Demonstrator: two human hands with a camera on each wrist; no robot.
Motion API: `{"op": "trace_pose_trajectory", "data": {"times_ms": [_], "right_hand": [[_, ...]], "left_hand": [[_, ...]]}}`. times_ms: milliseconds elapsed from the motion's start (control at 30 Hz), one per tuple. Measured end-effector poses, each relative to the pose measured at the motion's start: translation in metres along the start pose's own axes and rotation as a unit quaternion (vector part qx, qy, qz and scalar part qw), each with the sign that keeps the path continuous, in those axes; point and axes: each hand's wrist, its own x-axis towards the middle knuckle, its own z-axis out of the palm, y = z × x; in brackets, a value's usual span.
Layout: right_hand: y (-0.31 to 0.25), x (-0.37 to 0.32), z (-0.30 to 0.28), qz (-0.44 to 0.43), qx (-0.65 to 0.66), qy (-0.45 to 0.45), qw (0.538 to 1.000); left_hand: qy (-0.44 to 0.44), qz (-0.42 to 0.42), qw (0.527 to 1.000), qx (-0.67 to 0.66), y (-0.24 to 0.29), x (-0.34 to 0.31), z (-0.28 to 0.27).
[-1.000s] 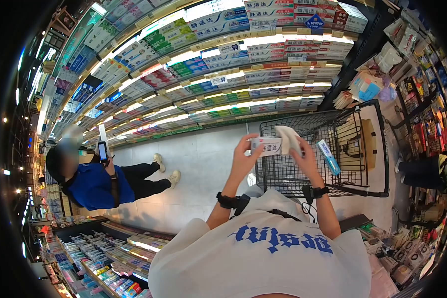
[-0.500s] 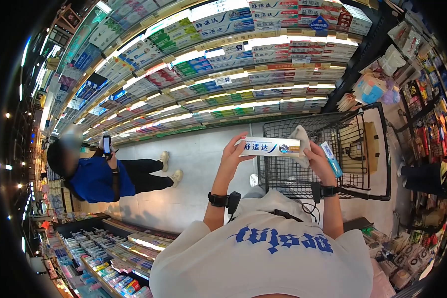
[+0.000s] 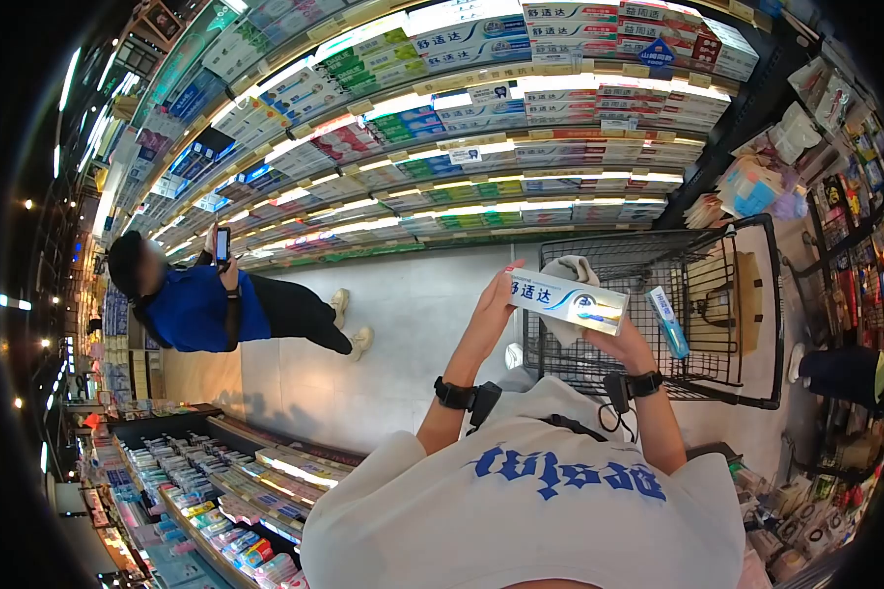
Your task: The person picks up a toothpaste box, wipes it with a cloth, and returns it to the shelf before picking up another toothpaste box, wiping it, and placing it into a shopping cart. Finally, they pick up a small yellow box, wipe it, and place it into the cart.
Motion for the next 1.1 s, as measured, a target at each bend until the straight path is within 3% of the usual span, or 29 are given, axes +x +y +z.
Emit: {"op": "trace_pose_trajectory", "data": {"times_ms": [100, 167, 233, 333, 433, 567, 600, 700, 767, 900, 933, 1000, 1100], "right_hand": [[0.006, 0.015, 0.016, -0.011, 0.023, -0.071, 0.997], [0.003, 0.018, 0.048, 0.037, 0.191, -0.075, 0.978], [0.002, 0.022, 0.063, 0.037, 0.179, -0.110, 0.977], [0.014, 0.029, 0.057, 0.030, 0.159, -0.023, 0.987], [0.045, 0.030, 0.004, 0.015, 0.112, -0.061, 0.992], [0.029, 0.018, 0.013, -0.012, 0.089, -0.032, 0.995], [0.028, 0.023, 0.016, 0.017, 0.112, 0.040, 0.993], [-0.001, 0.020, 0.064, -0.044, 0.106, -0.025, 0.993], [-0.006, 0.017, 0.068, -0.046, 0.104, -0.013, 0.993], [-0.003, 0.021, 0.076, -0.035, 0.019, 0.086, 0.996], [0.007, 0.025, 0.069, -0.027, -0.062, 0.134, 0.989], [0.021, 0.029, 0.064, -0.037, -0.206, 0.227, 0.951], [0.026, 0.024, 0.074, -0.037, -0.312, 0.270, 0.910]], "left_hand": [[0.013, -0.006, 1.000, 0.011, -0.002, -0.001, -0.002], [0.015, -0.014, 1.000, -0.023, -0.013, 0.000, -0.007], [0.040, -0.012, 0.999, -0.030, -0.013, -0.001, -0.004], [0.044, 0.019, 0.996, 0.075, -0.008, -0.005, -0.006], [0.048, 0.057, 0.992, 0.105, 0.002, -0.009, -0.008], [0.087, 0.080, 0.987, 0.108, 0.010, -0.012, -0.017], [0.102, 0.090, 0.984, 0.117, 0.011, -0.012, -0.021], [0.138, 0.097, 0.976, 0.137, 0.005, -0.009, -0.041], [0.153, 0.088, 0.975, 0.132, 0.003, -0.011, -0.052], [0.197, 0.118, 0.957, 0.177, 0.002, -0.013, -0.065], [0.195, 0.118, 0.957, 0.182, 0.003, -0.014, -0.066], [0.177, 0.121, 0.960, 0.180, -0.007, -0.010, -0.074], [0.146, 0.118, 0.964, 0.187, -0.023, -0.002, -0.074]]}}
